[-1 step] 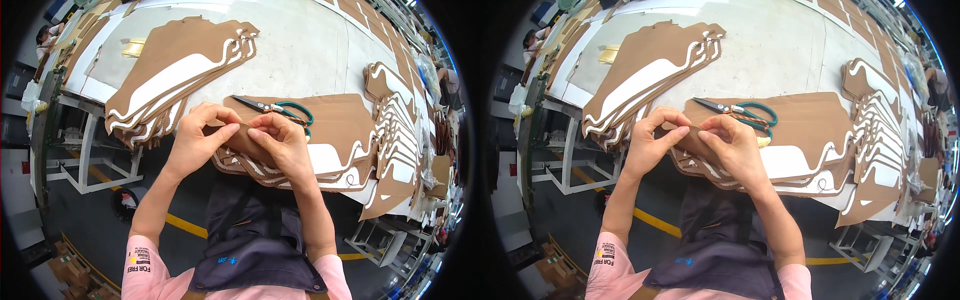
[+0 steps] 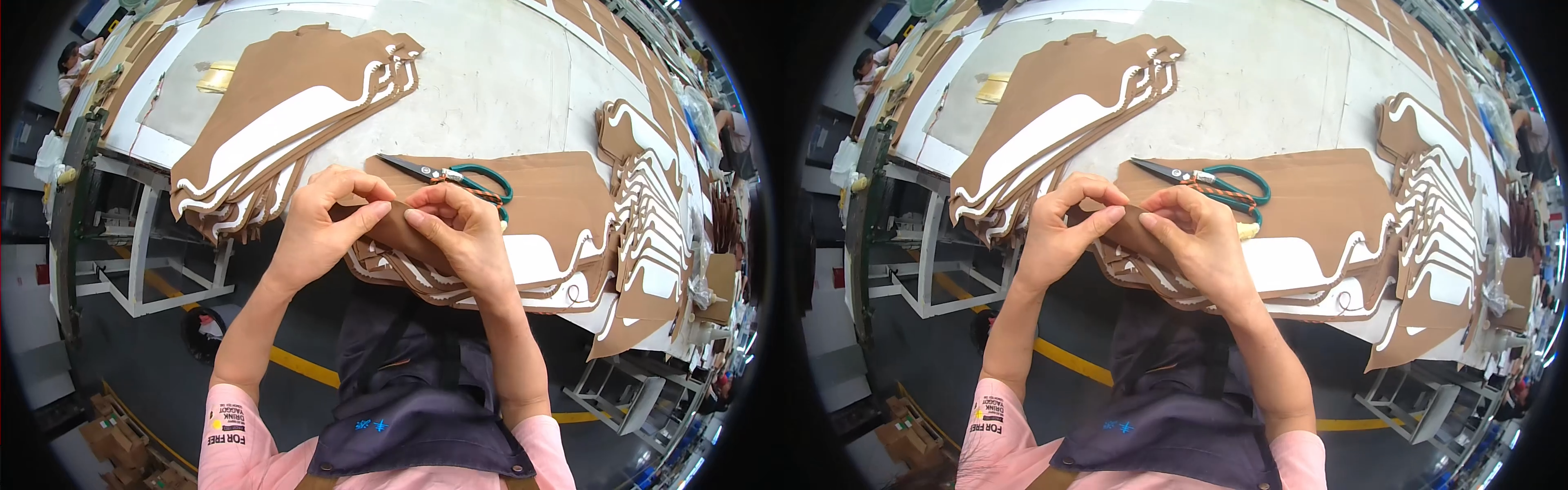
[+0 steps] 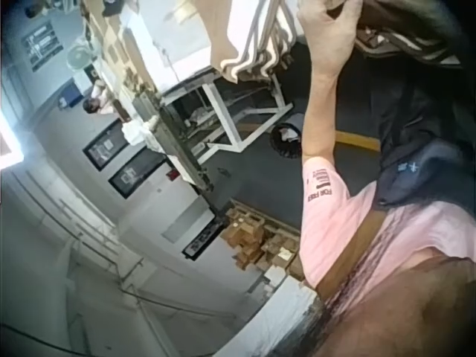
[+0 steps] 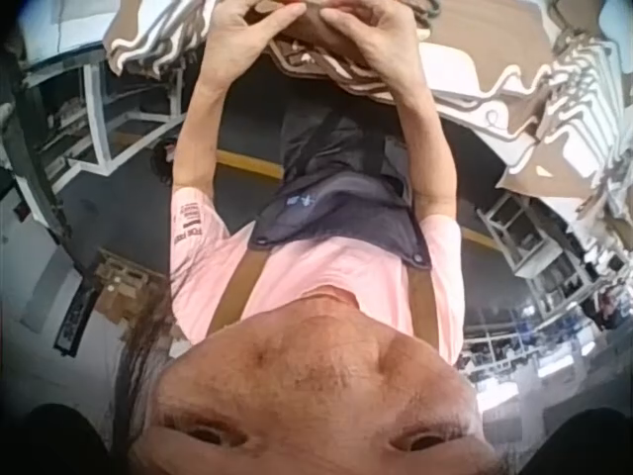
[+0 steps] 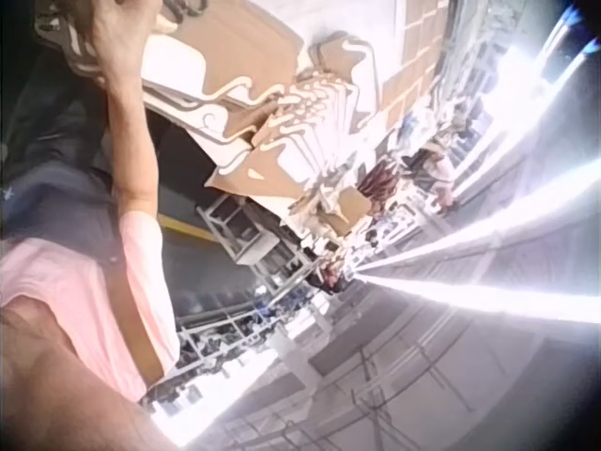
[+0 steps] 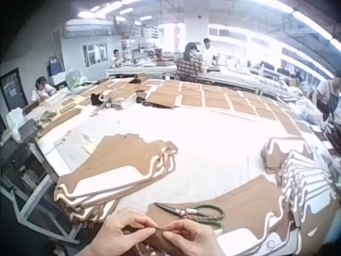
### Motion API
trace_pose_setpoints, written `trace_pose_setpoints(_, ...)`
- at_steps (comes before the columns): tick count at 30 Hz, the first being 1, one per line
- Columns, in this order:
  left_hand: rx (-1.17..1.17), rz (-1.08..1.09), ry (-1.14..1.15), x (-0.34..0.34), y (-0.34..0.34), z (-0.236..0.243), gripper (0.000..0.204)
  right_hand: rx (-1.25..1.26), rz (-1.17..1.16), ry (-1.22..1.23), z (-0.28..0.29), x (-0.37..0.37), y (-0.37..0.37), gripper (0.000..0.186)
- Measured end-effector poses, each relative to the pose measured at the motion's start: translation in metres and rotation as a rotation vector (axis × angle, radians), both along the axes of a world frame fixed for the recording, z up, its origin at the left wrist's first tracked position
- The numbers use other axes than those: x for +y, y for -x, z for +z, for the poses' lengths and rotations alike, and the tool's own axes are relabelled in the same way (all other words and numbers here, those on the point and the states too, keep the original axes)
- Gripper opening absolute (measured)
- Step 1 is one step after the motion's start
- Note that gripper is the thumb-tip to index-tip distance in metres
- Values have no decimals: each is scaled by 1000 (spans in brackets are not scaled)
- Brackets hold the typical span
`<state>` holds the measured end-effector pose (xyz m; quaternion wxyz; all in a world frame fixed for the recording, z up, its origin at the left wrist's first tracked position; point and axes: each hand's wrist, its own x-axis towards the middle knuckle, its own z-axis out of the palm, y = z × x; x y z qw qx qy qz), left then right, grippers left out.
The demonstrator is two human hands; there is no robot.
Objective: Trimming excess material from leather panels using scissors in a factory setting.
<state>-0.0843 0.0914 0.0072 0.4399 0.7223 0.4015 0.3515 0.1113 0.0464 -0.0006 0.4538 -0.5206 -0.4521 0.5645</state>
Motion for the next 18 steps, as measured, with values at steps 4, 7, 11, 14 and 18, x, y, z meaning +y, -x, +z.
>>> trace_pose_setpoints(4,-4,-43,-40,10,-2,-3,12,26,2,54,1,5,-2,18)
trace_pose_setpoints(7,-4,-63,-138,16,1,-5,11,26,15,40,0,11,1,18)
trace_pose_setpoints(11,61,-106,-154,19,4,-3,11,28,17,53,2,10,2,17)
trace_pose_setpoints(14,114,-122,-175,17,7,-2,11,-19,23,35,1,8,4,17)
trace_pose_setpoints(18,119,-142,-124,14,11,0,10,-154,73,-52,5,7,7,16)
